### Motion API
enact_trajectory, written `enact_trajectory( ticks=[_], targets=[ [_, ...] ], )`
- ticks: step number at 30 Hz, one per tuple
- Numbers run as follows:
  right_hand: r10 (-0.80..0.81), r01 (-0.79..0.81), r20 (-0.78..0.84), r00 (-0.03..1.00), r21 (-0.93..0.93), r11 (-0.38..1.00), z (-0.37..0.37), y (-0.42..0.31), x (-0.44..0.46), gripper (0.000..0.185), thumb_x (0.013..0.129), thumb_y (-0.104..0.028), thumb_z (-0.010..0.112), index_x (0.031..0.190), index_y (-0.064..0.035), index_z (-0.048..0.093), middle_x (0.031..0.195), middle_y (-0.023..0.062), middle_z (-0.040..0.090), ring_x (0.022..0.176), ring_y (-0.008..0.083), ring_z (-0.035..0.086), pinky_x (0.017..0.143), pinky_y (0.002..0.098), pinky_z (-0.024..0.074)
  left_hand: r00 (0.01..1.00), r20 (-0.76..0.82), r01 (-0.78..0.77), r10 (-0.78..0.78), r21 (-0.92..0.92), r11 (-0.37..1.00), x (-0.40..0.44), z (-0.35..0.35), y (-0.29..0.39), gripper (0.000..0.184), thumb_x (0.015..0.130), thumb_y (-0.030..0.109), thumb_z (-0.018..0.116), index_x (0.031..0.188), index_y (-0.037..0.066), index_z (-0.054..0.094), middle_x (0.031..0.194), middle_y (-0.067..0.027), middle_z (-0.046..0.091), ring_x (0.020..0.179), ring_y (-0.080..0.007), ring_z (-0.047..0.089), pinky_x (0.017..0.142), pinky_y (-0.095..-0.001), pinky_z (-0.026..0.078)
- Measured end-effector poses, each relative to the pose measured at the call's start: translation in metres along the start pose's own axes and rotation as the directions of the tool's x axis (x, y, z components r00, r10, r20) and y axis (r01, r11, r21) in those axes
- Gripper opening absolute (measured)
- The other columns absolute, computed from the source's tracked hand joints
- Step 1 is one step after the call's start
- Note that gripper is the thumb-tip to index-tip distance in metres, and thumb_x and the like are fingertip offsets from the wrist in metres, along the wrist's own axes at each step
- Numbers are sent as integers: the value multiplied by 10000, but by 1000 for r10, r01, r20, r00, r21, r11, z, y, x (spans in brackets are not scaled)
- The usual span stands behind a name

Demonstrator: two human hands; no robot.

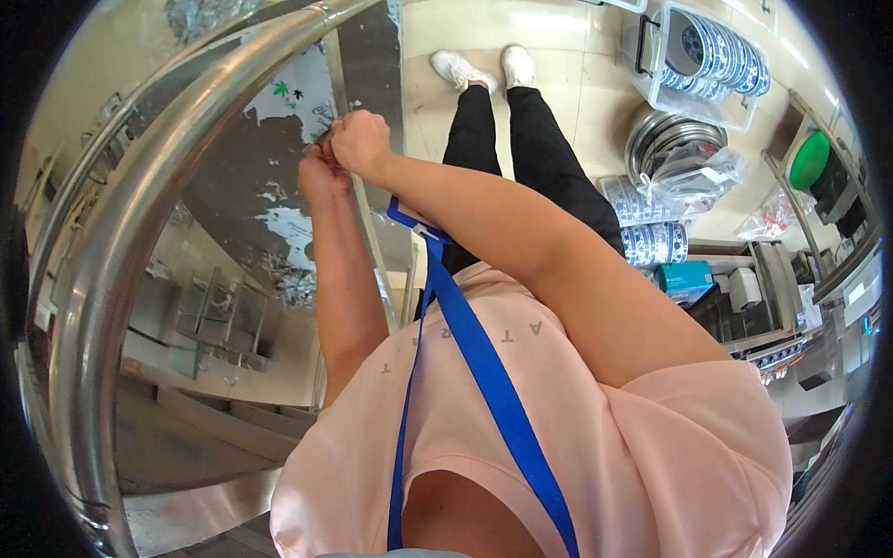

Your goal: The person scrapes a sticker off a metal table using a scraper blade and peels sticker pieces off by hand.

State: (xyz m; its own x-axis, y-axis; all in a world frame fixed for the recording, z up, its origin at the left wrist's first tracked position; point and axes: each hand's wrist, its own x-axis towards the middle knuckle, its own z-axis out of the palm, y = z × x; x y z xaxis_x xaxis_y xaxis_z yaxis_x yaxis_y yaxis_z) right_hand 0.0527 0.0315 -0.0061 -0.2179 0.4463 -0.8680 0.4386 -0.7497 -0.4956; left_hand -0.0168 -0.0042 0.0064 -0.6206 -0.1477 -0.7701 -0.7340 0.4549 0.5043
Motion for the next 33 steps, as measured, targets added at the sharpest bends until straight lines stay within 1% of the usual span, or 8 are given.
enact_trajectory(
  ticks=[12,18,19,21,22,25,30,33],
  targets=[
    [-159,150,-43,986,-169,974,-1,1,7,304,771,-237,440,662,6,586,619,198,556,623,337,556,627,388,442,1000,1,-11,11,-123,992,9,0,-9,135,837,101,394,781,5,470,690,-45,510,576,-118,510,521,-239,454],
    [-162,166,380,911,24,986,-34,10,12,290,771,-226,435,672,4,583,633,192,565,630,310,573,631,372,459,967,254,-29,8,78,997,-3,-32,-3,174,831,159,447,832,-11,483,693,-36,509,602,-112,494,523,-220,419],
    [-180,184,374,910,25,983,-39,15,13,293,777,-227,435,676,8,577,623,177,565,609,290,574,613,360,462,965,208,-194,161,155,969,1,-40,-5,178,830,167,455,843,-7,486,696,-40,512,603,-113,491,522,-217,411],
    [-215,221,366,906,27,975,-51,22,14,299,789,-230,435,682,17,565,602,148,566,567,248,576,577,337,468,874,149,-485,462,319,814,0,-48,-5,188,827,184,470,865,0,491,702,-48,519,605,-113,485,520,-211,395],
    [-153,140,380,912,61,988,-57,24,11,300,804,-234,430,693,19,546,595,116,544,540,206,545,545,306,454,783,212,-610,584,441,658,-7,-50,-1,234,791,194,531,931,11,490,796,-86,537,723,-171,503,630,-275,410],
    [-30,-21,420,907,117,993,-73,28,3,303,832,-242,421,711,23,506,579,49,502,486,120,484,482,243,422,108,624,-845,774,468,-259,-17,-27,9,351,713,191,620,974,0,482,902,-116,537,866,-229,482,745,-329,379],
    [-32,-8,382,924,102,995,-78,35,-6,295,809,-224,439,710,28,557,610,94,562,518,173,550,508,291,459,98,840,-870,534,333,-364,-6,-7,15,419,647,114,647,1017,13,480,914,-97,530,872,-258,478,760,-351,375],
    [-117,109,390,913,42,993,-77,43,-2,304,828,-248,427,685,8,507,579,44,505,489,113,486,481,233,410,145,858,-893,492,328,-309,-2,-8,18,365,663,72,622,1001,22,493,857,-87,540,792,-236,508,695,-339,405]
  ],
)
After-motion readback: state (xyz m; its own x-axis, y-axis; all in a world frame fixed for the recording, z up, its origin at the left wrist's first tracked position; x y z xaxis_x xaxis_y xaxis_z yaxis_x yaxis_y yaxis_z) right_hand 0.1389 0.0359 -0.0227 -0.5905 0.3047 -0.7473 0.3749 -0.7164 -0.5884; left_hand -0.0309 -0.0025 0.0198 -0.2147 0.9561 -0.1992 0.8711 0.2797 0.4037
